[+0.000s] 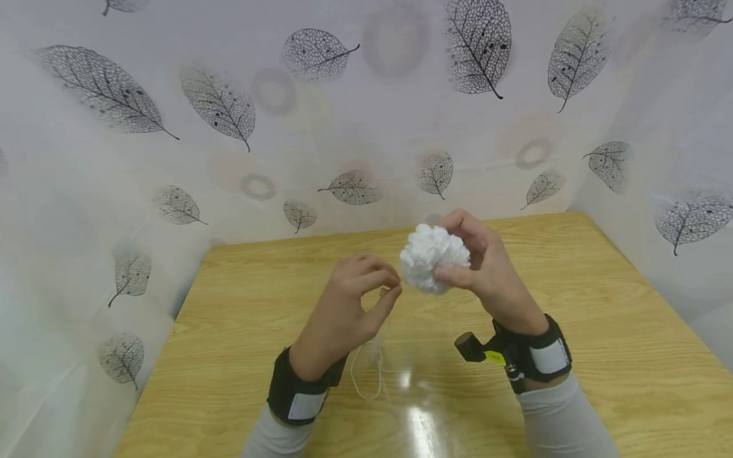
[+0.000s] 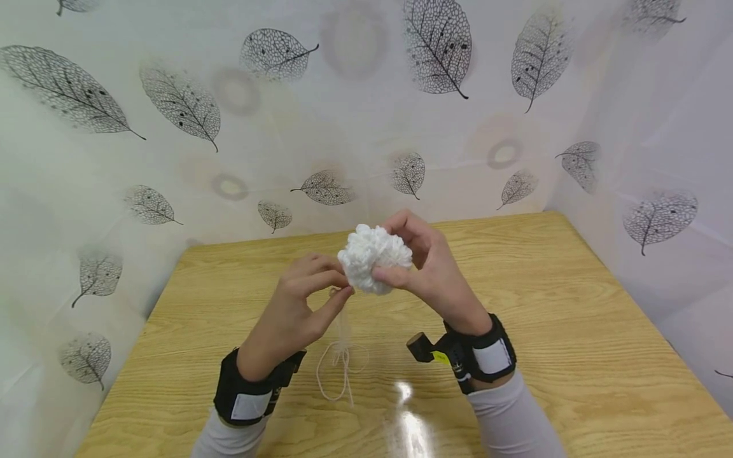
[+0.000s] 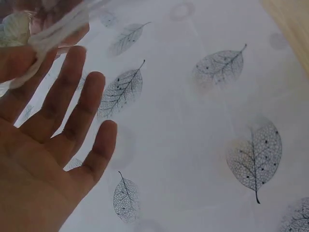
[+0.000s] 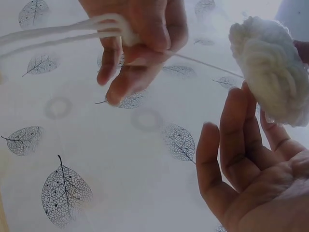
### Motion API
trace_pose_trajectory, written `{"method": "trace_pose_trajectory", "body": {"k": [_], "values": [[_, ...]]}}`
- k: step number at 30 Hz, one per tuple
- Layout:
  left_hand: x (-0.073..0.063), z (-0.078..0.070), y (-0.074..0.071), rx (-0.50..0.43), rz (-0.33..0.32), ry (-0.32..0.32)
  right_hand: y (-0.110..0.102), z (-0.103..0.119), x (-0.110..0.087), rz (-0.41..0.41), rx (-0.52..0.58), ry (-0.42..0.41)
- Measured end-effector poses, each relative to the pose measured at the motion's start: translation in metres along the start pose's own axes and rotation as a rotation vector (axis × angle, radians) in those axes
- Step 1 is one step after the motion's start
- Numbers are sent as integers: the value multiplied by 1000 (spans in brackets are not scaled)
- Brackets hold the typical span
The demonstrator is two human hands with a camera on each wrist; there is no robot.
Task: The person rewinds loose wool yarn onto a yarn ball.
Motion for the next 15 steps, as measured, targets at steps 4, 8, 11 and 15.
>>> {"method": "trace_pose_trajectory", "body": {"k": [4, 8, 11, 15], "values": [[0, -4, 8, 36, 81, 29, -1, 0, 1, -38, 4, -10], [-2, -12, 13, 25, 147, 59, -3, 0, 2, -81, -19, -35], [-3, -19, 16, 8, 185, 82, -4, 0, 4, -106, -57, -54], [-3, -27, 13, -26, 185, 110, -6, 0, 6, -110, -131, -97]]}}
Point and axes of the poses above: each hand's wrist, its own x-axis towards the middle knuckle, its own y-axis out of the palm, z = x × y, the point moved 7 cm from there along x, towards the middle knuckle, and after that the axes turned 14 degrees about x, right-handed, at the moved point
